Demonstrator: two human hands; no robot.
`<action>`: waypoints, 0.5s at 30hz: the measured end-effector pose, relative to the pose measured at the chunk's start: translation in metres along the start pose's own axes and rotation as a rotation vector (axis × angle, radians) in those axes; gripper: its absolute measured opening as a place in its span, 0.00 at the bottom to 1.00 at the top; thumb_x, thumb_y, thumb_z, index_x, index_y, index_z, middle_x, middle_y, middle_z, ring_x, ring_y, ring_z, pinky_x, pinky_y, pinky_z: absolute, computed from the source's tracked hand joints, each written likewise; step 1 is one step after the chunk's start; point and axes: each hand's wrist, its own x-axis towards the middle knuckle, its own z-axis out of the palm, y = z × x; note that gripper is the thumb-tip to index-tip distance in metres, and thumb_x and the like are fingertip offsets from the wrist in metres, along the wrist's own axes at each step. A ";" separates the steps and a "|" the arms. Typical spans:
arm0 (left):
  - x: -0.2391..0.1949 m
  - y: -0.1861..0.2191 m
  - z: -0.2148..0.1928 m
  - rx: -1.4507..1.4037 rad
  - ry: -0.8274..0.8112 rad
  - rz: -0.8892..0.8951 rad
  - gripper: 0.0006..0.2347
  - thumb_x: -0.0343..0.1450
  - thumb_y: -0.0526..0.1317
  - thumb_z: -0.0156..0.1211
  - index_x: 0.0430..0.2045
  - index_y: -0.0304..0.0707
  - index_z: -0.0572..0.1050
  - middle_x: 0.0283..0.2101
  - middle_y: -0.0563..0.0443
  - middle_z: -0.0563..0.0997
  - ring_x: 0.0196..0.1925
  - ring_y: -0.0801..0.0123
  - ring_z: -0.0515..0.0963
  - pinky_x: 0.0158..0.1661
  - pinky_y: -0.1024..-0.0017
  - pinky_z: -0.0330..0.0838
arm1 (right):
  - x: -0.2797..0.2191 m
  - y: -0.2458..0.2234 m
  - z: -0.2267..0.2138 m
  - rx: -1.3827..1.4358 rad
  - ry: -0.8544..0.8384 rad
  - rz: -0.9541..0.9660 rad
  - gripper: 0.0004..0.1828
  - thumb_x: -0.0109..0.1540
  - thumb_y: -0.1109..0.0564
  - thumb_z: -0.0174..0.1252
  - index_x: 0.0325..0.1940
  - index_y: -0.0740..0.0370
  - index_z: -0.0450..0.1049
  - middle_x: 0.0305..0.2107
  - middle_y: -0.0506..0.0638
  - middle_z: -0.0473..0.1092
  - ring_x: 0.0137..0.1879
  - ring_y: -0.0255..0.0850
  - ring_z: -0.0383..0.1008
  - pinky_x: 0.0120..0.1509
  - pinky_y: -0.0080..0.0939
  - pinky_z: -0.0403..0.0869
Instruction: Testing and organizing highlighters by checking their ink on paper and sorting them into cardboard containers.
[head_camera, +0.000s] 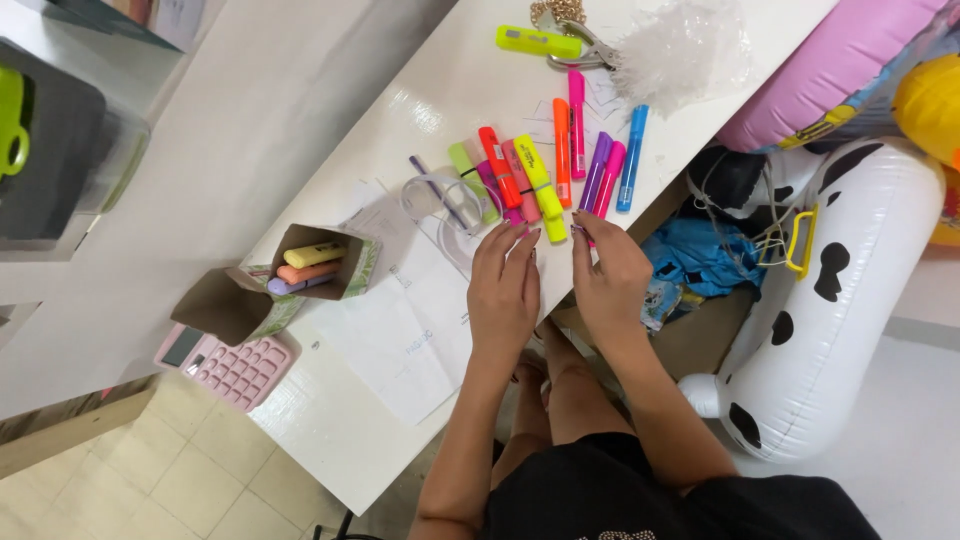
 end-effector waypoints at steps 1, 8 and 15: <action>0.001 0.002 0.001 0.000 -0.006 -0.001 0.11 0.74 0.27 0.56 0.49 0.34 0.77 0.50 0.43 0.78 0.59 0.47 0.77 0.58 0.53 0.75 | -0.002 0.005 0.000 -0.001 -0.001 0.006 0.12 0.63 0.72 0.66 0.50 0.67 0.81 0.38 0.58 0.79 0.42 0.51 0.82 0.47 0.45 0.80; 0.000 0.008 0.014 -0.017 -0.071 -0.018 0.11 0.74 0.27 0.56 0.49 0.33 0.77 0.51 0.43 0.78 0.60 0.47 0.76 0.58 0.52 0.74 | -0.007 0.026 -0.003 -0.003 0.029 0.018 0.12 0.63 0.72 0.65 0.50 0.67 0.80 0.38 0.56 0.78 0.43 0.50 0.82 0.46 0.44 0.81; -0.003 0.004 0.025 0.003 -0.094 -0.010 0.12 0.75 0.30 0.55 0.52 0.34 0.75 0.55 0.42 0.77 0.62 0.46 0.75 0.61 0.52 0.72 | -0.008 0.032 -0.003 0.017 0.003 0.044 0.12 0.64 0.72 0.65 0.51 0.68 0.80 0.38 0.57 0.78 0.44 0.51 0.82 0.47 0.44 0.81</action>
